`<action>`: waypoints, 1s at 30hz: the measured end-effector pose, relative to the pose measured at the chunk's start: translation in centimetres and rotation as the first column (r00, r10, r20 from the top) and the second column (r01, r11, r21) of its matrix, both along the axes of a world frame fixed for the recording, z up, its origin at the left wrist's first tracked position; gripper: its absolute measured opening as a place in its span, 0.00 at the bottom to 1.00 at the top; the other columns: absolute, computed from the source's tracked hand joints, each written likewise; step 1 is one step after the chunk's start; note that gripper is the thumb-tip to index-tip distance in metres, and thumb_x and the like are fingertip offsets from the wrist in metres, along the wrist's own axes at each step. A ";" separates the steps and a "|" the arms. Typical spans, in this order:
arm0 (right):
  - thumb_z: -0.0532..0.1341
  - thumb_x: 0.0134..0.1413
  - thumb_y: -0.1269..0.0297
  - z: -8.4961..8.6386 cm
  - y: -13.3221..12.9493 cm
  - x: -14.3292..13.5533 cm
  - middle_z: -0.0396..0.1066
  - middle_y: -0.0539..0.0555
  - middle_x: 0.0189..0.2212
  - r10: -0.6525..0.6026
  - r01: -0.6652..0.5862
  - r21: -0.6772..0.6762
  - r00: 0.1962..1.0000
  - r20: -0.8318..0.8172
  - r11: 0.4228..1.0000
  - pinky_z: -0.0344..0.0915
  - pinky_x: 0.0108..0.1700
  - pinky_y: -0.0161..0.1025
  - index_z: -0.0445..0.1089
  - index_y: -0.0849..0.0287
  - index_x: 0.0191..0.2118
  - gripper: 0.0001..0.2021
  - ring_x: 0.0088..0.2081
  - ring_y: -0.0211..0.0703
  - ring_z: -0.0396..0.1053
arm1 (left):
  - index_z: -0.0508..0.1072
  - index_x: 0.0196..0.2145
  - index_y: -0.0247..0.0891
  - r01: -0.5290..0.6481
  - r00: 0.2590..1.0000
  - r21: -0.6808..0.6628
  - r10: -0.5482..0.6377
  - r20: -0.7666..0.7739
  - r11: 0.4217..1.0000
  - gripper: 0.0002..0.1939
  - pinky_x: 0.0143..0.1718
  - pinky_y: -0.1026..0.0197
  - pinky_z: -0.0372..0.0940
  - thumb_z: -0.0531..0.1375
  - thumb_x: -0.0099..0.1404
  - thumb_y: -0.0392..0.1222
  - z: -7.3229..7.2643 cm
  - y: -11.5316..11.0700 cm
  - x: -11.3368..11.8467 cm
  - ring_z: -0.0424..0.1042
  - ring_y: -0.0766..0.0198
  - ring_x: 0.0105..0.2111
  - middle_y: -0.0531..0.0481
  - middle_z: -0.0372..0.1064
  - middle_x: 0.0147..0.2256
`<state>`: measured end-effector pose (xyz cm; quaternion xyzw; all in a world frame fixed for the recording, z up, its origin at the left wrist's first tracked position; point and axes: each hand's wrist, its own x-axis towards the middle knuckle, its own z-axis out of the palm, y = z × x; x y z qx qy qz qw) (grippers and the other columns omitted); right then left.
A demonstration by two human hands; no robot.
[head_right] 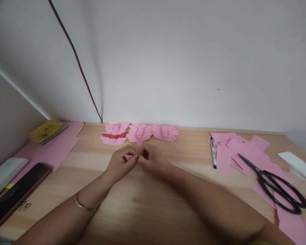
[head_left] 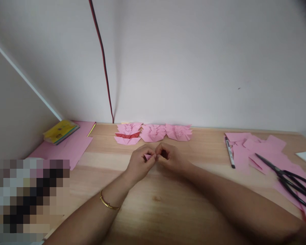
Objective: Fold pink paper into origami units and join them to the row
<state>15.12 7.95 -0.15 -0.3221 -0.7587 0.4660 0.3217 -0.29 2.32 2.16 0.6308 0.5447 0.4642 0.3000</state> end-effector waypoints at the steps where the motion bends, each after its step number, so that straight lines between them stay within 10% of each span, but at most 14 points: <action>1: 0.60 0.49 0.67 0.0 0.0 0.0 0.63 0.48 0.22 0.003 -0.003 -0.014 1.000 -0.002 1.000 0.53 0.25 0.32 0.62 0.59 0.26 0.05 0.23 0.33 0.57 | 0.72 0.23 0.37 -0.004 1.000 -0.027 0.004 0.011 1.000 0.05 0.32 0.63 0.59 0.60 0.55 0.37 0.0 0.0 0.0 0.66 0.64 0.28 0.49 0.69 0.25; 13: 0.59 0.52 0.64 0.0 0.4 0.2 0.66 0.50 0.24 0.070 -0.078 -0.103 0.995 -0.075 0.992 0.57 0.28 0.33 0.64 0.59 0.28 0.06 0.26 0.35 0.61 | 0.71 0.24 0.34 0.110 0.942 -0.292 -0.006 0.335 0.950 0.09 0.29 0.64 0.58 0.62 0.56 0.43 -0.5 0.3 -0.7 0.66 0.66 0.25 0.50 0.69 0.24; 30: 0.59 0.53 0.60 0.7 0.2 0.3 0.64 0.49 0.23 0.121 -0.127 -0.070 0.989 -0.085 0.989 0.54 0.27 0.32 0.62 0.59 0.27 0.10 0.25 0.34 0.58 | 0.71 0.25 0.34 0.210 0.877 -0.300 -0.044 0.478 0.930 0.10 0.31 0.65 0.58 0.65 0.54 0.43 -0.5 0.4 -1.1 0.66 0.67 0.26 0.51 0.69 0.24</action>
